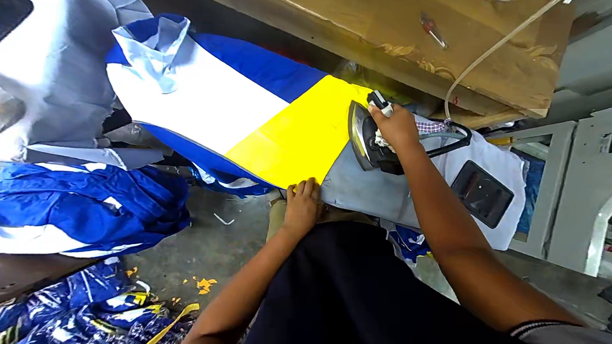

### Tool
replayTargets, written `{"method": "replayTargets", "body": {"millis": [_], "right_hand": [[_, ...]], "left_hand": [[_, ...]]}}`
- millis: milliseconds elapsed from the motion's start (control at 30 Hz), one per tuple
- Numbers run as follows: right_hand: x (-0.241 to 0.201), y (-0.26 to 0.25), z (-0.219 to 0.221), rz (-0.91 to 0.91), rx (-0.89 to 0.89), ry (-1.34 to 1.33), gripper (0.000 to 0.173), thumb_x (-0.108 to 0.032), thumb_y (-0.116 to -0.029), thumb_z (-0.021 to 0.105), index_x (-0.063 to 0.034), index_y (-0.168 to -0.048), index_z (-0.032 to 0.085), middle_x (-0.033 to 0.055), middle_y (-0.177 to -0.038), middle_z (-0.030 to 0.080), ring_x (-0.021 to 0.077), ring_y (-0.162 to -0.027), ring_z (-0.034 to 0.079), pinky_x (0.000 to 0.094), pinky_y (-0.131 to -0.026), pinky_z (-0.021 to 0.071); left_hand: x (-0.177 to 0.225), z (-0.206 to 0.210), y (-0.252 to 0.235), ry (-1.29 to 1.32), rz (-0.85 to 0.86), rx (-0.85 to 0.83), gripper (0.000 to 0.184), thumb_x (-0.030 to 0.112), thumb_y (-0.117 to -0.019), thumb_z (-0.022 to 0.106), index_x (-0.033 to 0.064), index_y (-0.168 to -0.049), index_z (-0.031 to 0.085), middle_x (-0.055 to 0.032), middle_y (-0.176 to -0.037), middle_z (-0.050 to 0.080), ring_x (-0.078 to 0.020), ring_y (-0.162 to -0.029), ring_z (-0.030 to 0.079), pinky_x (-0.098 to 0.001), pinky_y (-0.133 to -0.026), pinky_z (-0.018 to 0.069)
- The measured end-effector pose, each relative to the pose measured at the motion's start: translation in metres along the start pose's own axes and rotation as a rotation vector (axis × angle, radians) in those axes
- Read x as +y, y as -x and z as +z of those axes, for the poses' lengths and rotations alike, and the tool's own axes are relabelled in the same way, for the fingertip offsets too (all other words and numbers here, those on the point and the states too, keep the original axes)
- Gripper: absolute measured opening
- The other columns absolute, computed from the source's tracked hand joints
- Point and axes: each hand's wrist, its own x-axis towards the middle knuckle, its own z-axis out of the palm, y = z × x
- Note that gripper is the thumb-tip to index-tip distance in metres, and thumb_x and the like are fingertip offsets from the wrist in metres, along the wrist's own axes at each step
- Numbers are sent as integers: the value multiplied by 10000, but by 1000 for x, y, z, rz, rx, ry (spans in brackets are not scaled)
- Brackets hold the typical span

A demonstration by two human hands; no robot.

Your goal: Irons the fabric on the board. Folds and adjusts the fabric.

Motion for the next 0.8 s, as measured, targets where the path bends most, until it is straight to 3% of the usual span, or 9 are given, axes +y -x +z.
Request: {"method": "replayTargets", "body": {"millis": [167,300,400,500,633,800], "right_hand": [[32,6,-9,-22,-23,-5,710,-621,-1024,500,1,-1352,598,282,-1203,666,451,-1139,646,653,-920,493],[80,19,-21,-20,-50,19,728,-617,-1019,518,30,-1342,598,309,-1201,657,481,-1148,634,674,-935,481],[88,29,-33,-37,-56,22,696,-616,-1009,544,13,-1295,633,300,-1166,670,475,-1119,643,680,-911,478],[74,28,-37,-74,-40,-11,693,-613,-1013,537,1,-1323,625,287,-1174,674,463,-1121,646,672,-920,480],[34,8,-26,-137,-22,-30,719,-624,-1026,494,3,-1365,588,274,-1204,670,443,-1143,649,649,-933,493],[-25,-7,-7,-179,-57,28,704,-609,-1025,507,-8,-1382,589,259,-1233,675,433,-1159,654,641,-942,504]], "left_hand": [[-2,43,12,-36,-8,306,538,137,-925,677,-1,-1434,572,-289,-1485,511,-495,-1372,487,-712,-1096,328],[-8,64,10,-101,9,431,539,137,-915,683,15,-1429,580,-295,-1428,560,-507,-1335,520,-722,-1080,335],[-7,61,0,-115,28,561,363,99,-924,688,16,-1278,686,-285,-1266,656,-509,-1206,608,-735,-1022,377],[-3,55,-6,-145,28,584,292,-58,-906,605,24,-1154,734,-257,-1154,699,-496,-1110,651,-724,-974,414],[-2,51,8,-161,23,571,204,-100,-889,591,-35,-1021,731,-237,-1024,720,-463,-1004,687,-680,-948,456],[-3,59,27,-182,-52,587,210,-92,-875,594,-23,-1015,736,-234,-990,713,-452,-967,693,-679,-921,464]]}}
